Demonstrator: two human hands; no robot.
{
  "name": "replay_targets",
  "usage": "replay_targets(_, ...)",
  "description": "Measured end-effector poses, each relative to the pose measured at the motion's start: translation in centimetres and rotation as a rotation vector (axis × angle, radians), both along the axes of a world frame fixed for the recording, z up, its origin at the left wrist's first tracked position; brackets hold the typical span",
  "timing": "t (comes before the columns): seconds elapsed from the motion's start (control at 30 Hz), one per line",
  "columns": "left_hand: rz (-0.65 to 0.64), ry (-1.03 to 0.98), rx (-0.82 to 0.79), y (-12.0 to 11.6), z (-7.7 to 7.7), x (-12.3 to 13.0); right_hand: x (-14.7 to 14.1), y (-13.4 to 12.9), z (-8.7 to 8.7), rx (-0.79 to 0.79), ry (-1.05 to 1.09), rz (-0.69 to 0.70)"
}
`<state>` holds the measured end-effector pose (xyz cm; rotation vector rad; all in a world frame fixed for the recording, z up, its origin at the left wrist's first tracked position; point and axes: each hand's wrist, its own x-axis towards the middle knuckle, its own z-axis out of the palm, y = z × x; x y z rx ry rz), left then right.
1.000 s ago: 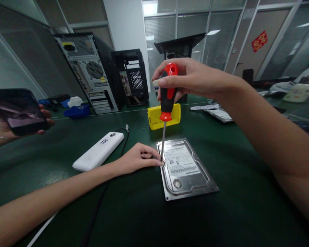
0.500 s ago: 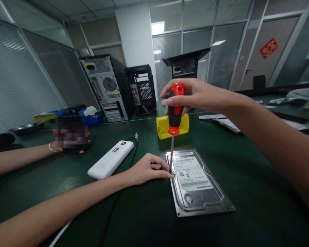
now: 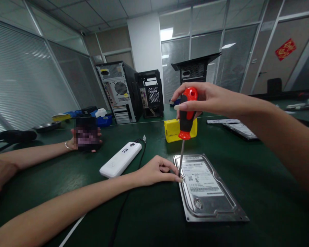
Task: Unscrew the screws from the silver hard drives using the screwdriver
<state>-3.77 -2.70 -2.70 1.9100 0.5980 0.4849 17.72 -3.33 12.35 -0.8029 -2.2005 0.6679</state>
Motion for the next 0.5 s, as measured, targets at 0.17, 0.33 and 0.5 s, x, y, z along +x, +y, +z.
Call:
replay_targets(0.17, 0.012, 0.001, -0.017, 0.03, -0.06, 0.06, 0.04, -0.08, -0.04, 0.023, -0.002, 0.021)
replay_targets(0.33, 0.002, -0.013, -0.023, -0.02, -0.12, 0.04, 0.22, -0.04, -0.02, 0.028, -0.011, 0.04)
replay_targets(0.5, -0.002, -0.029, -0.019, -0.12, -0.04, -0.06, 0.22, 0.37, -0.17, 0.022, 0.004, 0.07)
